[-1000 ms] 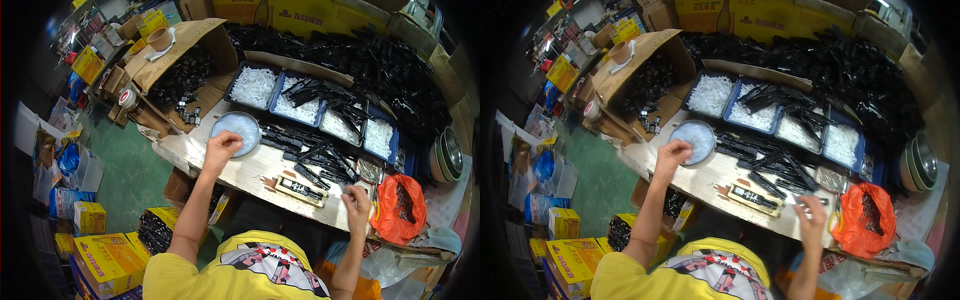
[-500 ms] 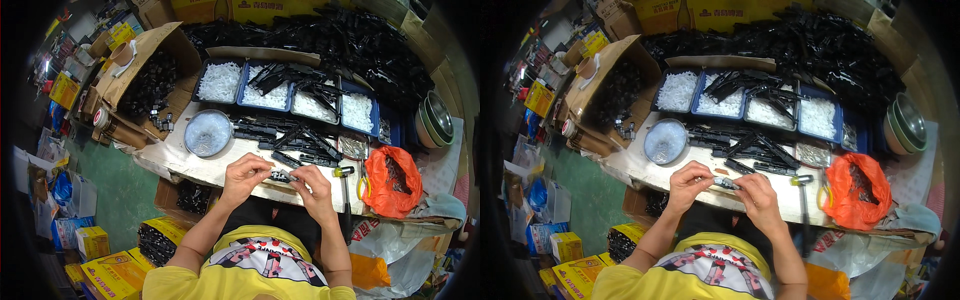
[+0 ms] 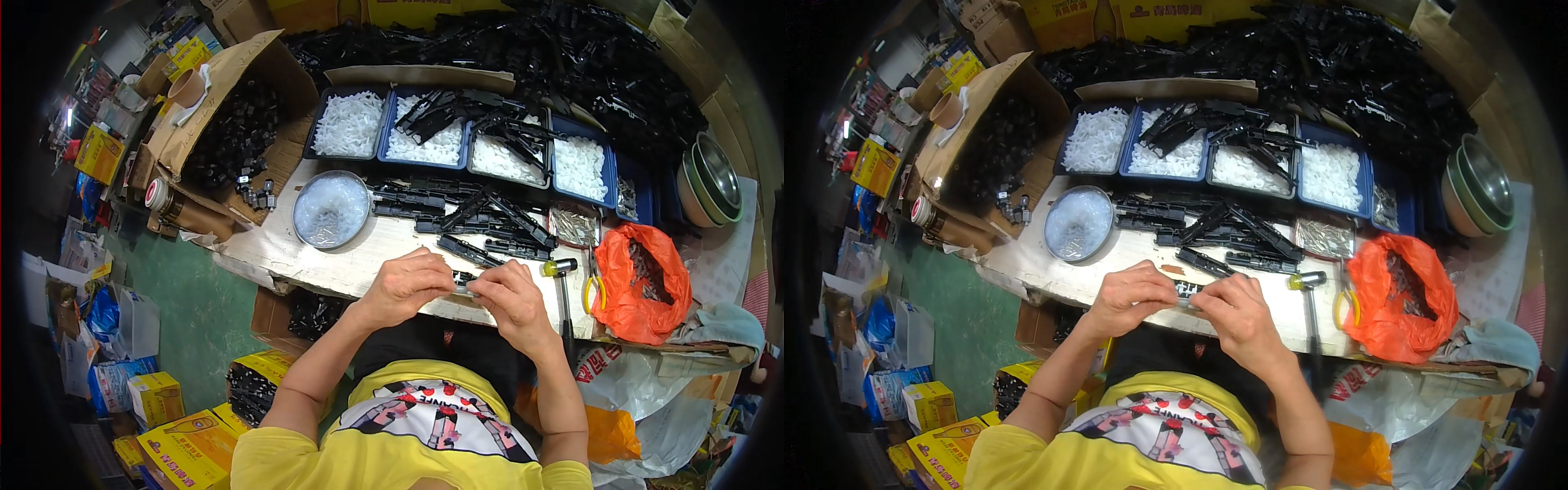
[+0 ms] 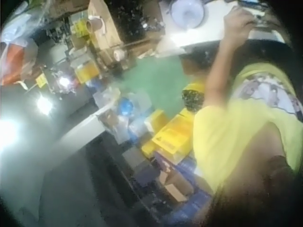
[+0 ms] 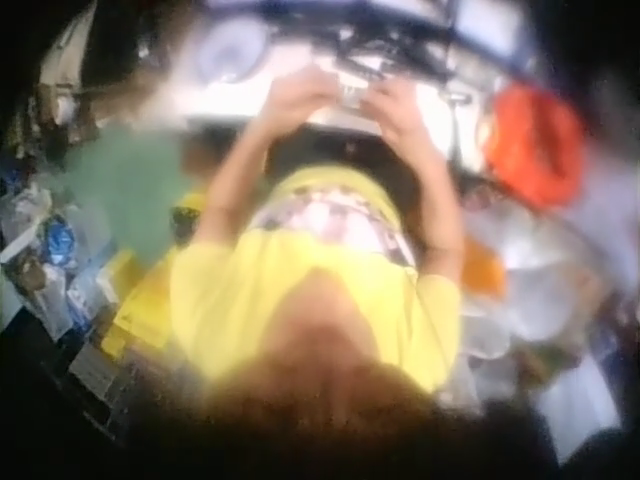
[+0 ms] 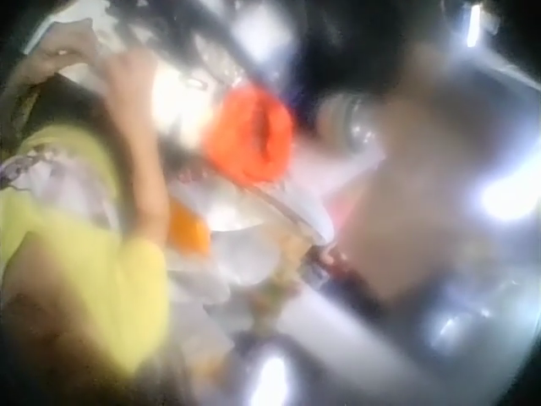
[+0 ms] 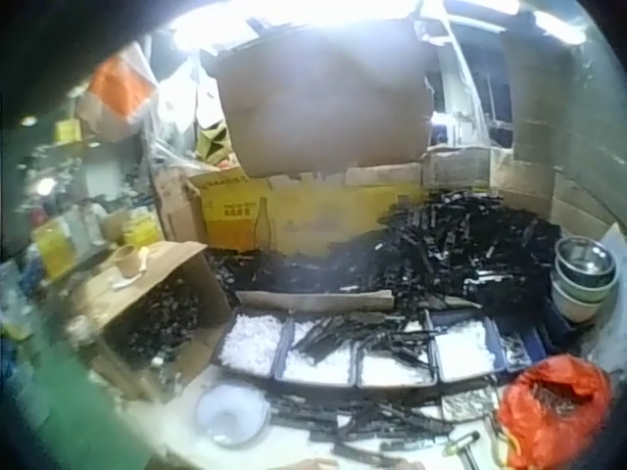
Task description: The person assembles a plastic toy gun by combining plastic toy parts, a toy gun housing, springs, and screws at a workbench. The assembly is performed using a small hammer and a screwdriver.
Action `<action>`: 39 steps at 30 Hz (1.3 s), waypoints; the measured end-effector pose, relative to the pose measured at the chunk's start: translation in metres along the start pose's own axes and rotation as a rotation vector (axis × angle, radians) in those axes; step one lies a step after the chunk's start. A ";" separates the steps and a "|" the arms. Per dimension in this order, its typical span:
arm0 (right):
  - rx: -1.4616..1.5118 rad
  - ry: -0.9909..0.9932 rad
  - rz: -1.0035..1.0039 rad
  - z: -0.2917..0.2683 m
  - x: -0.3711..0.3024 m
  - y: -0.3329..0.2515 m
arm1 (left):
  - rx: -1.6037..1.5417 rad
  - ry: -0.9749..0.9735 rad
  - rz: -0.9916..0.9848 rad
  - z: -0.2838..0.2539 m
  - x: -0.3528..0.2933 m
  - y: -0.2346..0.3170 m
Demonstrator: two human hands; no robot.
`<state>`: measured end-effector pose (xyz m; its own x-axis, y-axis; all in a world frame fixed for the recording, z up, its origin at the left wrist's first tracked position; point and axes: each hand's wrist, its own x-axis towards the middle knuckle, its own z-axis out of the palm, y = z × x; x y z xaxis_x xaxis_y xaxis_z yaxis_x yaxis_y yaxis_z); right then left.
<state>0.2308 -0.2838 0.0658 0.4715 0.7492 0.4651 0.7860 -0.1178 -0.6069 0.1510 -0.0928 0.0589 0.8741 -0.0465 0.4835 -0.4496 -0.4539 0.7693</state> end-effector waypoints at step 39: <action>-0.135 -0.128 0.243 0.012 -0.024 0.039 | 0.430 0.106 -0.156 0.053 -0.023 -0.046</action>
<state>0.2456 -0.2988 0.0229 0.6050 0.7632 0.2267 0.7062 -0.3829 -0.5955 0.1611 -0.1174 -0.0099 0.8914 0.1328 0.4332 -0.1778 -0.7769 0.6040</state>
